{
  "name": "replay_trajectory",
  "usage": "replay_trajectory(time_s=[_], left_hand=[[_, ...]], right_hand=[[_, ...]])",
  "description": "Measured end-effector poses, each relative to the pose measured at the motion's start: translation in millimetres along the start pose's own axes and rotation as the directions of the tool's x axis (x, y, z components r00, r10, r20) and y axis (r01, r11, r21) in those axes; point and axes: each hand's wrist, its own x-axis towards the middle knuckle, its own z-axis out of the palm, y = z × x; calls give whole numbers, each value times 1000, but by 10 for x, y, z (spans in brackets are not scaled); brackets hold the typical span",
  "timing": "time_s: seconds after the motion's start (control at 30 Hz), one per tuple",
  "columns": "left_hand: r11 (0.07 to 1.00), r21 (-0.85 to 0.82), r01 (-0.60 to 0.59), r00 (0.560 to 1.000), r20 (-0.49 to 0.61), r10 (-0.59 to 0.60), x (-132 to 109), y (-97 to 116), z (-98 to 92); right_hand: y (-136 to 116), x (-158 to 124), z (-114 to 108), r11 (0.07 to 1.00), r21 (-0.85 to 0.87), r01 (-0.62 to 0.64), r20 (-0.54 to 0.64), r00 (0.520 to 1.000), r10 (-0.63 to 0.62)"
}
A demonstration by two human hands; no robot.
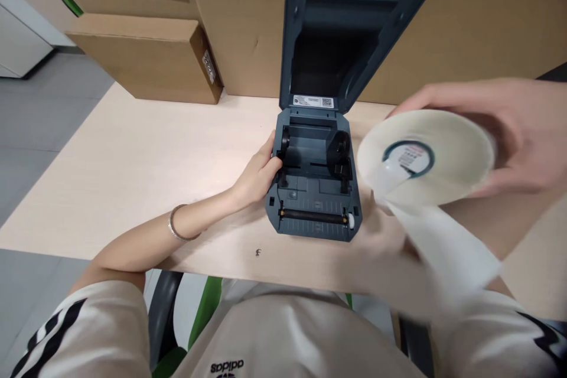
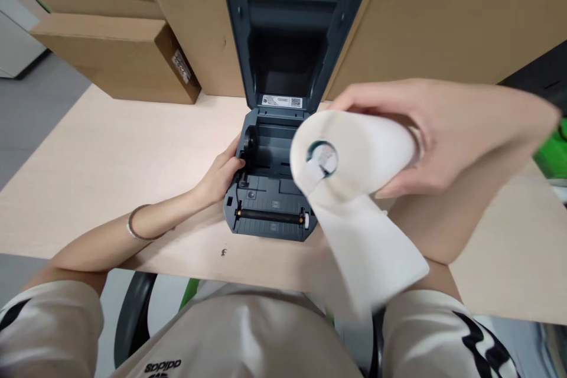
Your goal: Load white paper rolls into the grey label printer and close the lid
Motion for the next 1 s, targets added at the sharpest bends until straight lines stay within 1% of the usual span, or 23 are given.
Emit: replay_trajectory(time_s=[0.03,0.07,0.1,0.13,0.2,0.27,0.37,0.47,0.6,0.7,0.8,0.83,0.9,0.97,1.0], left_hand=[[1000,-6,-3,1000,0,3,3,8,4],[1000,-13,0,1000,-1,0,4,20,9],[1000,-20,6,1000,-1,-6,5,36,14],[1000,-26,14,1000,1,-14,5,53,19],[999,-32,33,999,-1,-33,1,87,26],[998,-28,54,999,-7,-54,-4,109,29],[997,-11,71,997,-12,-71,-10,118,28],[998,-5,63,998,-4,-63,-8,109,26],[999,5,41,999,-4,-41,-6,126,26],[998,23,54,999,8,-54,-11,153,23],[998,27,64,998,11,-64,-14,131,15],[998,24,57,998,11,-57,-14,111,12],[999,14,36,999,14,-36,-11,69,6],[1000,0,27,999,17,-27,-9,46,5],[1000,-5,28,999,16,-28,-9,46,7]], right_hand=[[-115,105,27,991,100,86,57,994,-92],[-216,218,68,972,185,144,96,982,-164],[-299,329,119,961,223,162,96,978,-187],[-362,433,179,963,226,150,78,982,-171],[-428,602,309,982,174,75,7,997,-77],[-431,717,430,996,89,-14,-57,998,19],[-380,828,563,995,-4,-96,-108,990,95],[-339,919,673,991,-89,-103,-119,989,93],[-378,1002,813,964,-266,-7,-100,995,-21],[-483,938,814,950,-311,8,-87,996,-36],[-636,701,727,962,-274,12,-129,991,-49],[-690,590,705,970,-240,41,-125,989,-73],[-789,352,709,978,-146,151,-61,985,-162],[-865,126,784,961,-57,272,32,962,-270],[-891,28,841,951,-22,308,65,950,-306]])
